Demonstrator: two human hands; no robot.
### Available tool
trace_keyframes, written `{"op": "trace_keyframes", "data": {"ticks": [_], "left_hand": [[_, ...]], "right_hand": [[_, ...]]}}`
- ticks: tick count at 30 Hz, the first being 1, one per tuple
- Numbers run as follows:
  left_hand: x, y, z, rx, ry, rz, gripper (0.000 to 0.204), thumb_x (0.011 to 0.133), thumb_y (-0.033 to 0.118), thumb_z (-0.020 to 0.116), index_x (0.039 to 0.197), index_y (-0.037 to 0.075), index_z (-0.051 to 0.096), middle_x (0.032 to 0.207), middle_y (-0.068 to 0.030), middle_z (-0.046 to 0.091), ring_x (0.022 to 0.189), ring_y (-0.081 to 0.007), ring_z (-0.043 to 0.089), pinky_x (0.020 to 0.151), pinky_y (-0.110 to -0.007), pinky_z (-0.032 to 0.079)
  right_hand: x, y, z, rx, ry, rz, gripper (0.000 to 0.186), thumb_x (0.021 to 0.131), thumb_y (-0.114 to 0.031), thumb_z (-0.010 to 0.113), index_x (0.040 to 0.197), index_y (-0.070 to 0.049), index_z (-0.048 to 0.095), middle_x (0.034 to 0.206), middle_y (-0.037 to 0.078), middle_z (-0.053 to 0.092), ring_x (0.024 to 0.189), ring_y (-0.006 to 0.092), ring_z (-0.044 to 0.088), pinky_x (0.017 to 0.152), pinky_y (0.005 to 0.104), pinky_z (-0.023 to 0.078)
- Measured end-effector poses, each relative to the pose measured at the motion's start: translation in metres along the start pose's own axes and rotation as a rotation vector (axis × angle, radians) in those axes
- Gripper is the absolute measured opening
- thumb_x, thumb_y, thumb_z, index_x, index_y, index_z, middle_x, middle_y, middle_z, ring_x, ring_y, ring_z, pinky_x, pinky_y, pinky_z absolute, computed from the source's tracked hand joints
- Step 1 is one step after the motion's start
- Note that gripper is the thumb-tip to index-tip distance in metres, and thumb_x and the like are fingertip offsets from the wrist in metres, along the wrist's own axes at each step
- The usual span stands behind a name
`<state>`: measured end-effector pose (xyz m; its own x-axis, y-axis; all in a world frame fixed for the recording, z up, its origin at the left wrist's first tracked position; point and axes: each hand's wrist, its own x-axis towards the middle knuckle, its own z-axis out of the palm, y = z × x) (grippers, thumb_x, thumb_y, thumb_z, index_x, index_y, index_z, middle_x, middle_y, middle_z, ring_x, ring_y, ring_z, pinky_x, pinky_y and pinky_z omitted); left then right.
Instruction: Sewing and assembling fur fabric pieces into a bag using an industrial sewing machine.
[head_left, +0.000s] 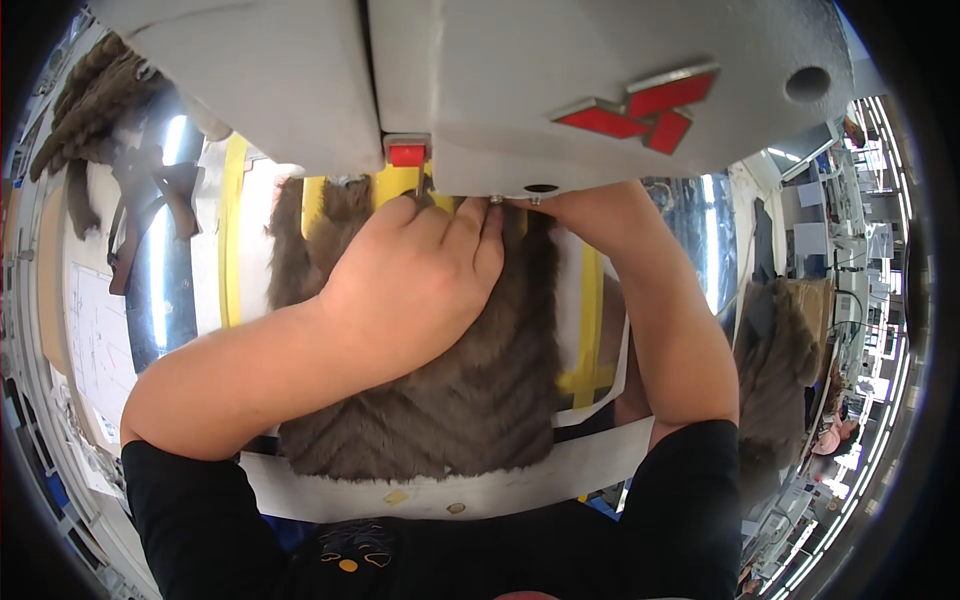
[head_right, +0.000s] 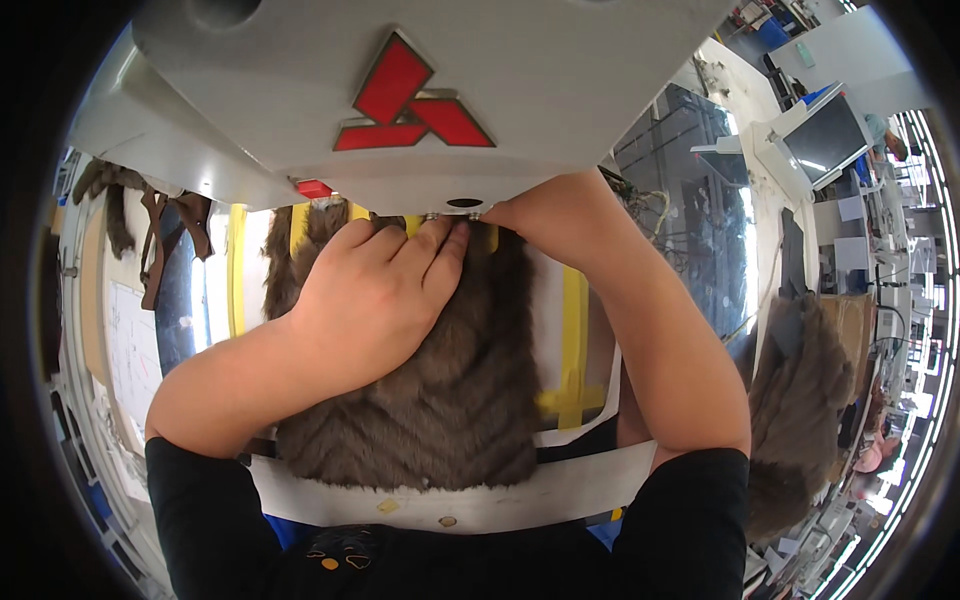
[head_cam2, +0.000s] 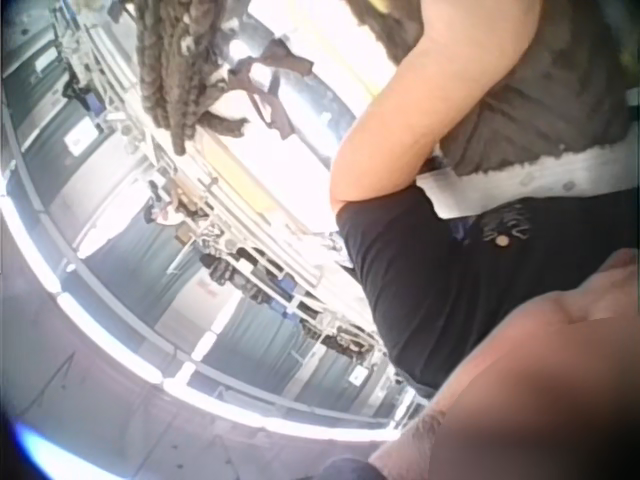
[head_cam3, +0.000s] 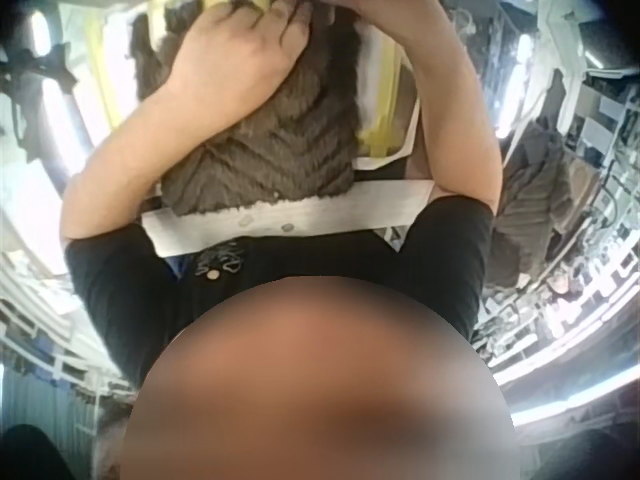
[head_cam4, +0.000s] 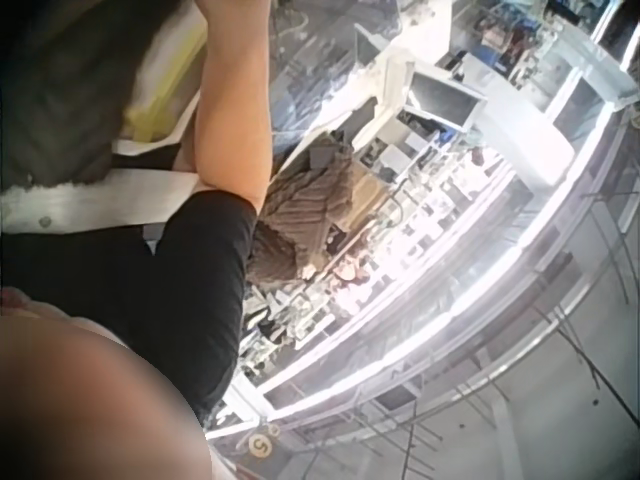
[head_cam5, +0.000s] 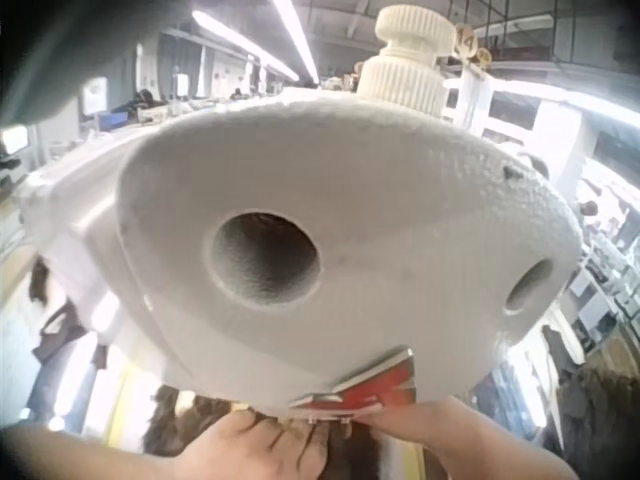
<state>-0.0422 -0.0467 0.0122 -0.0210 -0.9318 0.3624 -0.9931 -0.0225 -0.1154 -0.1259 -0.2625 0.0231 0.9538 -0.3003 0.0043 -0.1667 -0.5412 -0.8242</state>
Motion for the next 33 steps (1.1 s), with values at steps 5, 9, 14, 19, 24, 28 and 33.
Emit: {"op": "trace_keyframes", "data": {"ticks": [5,9,14,19,24,28,33], "left_hand": [[-0.001,-0.002,-0.002,0.014,-0.053,-0.038,0.048,0.081,0.014,0.059,0.125,-0.003,0.066,0.119,-0.013,0.07,0.079,-0.0202,0.062,0.069,-0.034,0.046],[0.0,-0.002,-0.003,-0.004,-0.062,-0.047,0.048,0.081,0.014,0.059,0.125,-0.003,0.066,0.118,-0.0132,0.069,0.079,-0.0206,0.062,0.069,-0.034,0.046],[-0.001,-0.002,-0.006,-0.007,-0.093,-0.042,0.047,0.081,0.013,0.059,0.125,-0.002,0.065,0.118,-0.0138,0.069,0.079,-0.0209,0.062,0.07,-0.035,0.046],[-0.001,-0.002,-0.006,-0.023,-0.117,-0.062,0.044,0.082,0.013,0.06,0.124,0.0,0.065,0.117,-0.0152,0.068,0.081,-0.0227,0.063,0.071,-0.036,0.047],[-0.004,-0.006,-0.008,-0.045,-0.164,-0.093,0.043,0.082,0.013,0.06,0.124,0.004,0.065,0.117,-0.0171,0.068,0.083,-0.0248,0.064,0.072,-0.037,0.048],[0.002,0.001,-0.01,-0.022,-0.176,-0.085,0.044,0.081,0.013,0.061,0.124,0.004,0.065,0.118,-0.0176,0.068,0.084,-0.0252,0.064,0.072,-0.037,0.048],[-0.001,0.001,-0.014,0.032,-0.143,-0.023,0.046,0.08,0.014,0.06,0.124,0.003,0.068,0.12,-0.0127,0.068,0.083,-0.0234,0.062,0.073,-0.035,0.047]], "right_hand": [[0.001,-0.015,-0.001,0.015,-0.017,0.13,0.033,0.079,-0.012,0.083,0.107,0.002,0.072,0.096,0.009,0.075,0.086,0.0182,0.068,0.077,0.0344,0.055],[0.002,0.0,0.004,0.116,0.055,0.055,0.032,0.08,-0.013,0.083,0.106,0.001,0.072,0.095,0.01,0.075,0.086,0.0188,0.068,0.077,0.0344,0.055],[0.002,0.0,0.006,0.042,0.08,0.014,0.032,0.08,-0.014,0.083,0.106,0.0,0.073,0.095,0.009,0.075,0.087,0.0188,0.069,0.077,0.0345,0.055],[0.002,0.007,0.01,-0.146,0.118,-0.06,0.031,0.079,-0.014,0.083,0.105,-0.001,0.074,0.096,0.01,0.076,0.088,0.0234,0.071,0.079,0.0367,0.055],[0.007,-0.002,0.013,-0.186,0.067,-0.1,0.031,0.078,-0.014,0.083,0.105,-0.002,0.074,0.095,0.01,0.076,0.089,0.0264,0.071,0.079,0.0381,0.055],[0.004,0.007,0.008,-0.079,0.08,-0.095,0.032,0.078,-0.017,0.083,0.106,-0.003,0.074,0.095,0.012,0.076,0.09,0.0294,0.071,0.079,0.0395,0.055],[0.007,0.003,0.011,-0.311,0.049,-0.116,0.031,0.081,-0.024,0.076,0.106,-0.007,0.074,0.098,0.017,0.075,0.095,0.038,0.07,0.082,0.044,0.056]]}}
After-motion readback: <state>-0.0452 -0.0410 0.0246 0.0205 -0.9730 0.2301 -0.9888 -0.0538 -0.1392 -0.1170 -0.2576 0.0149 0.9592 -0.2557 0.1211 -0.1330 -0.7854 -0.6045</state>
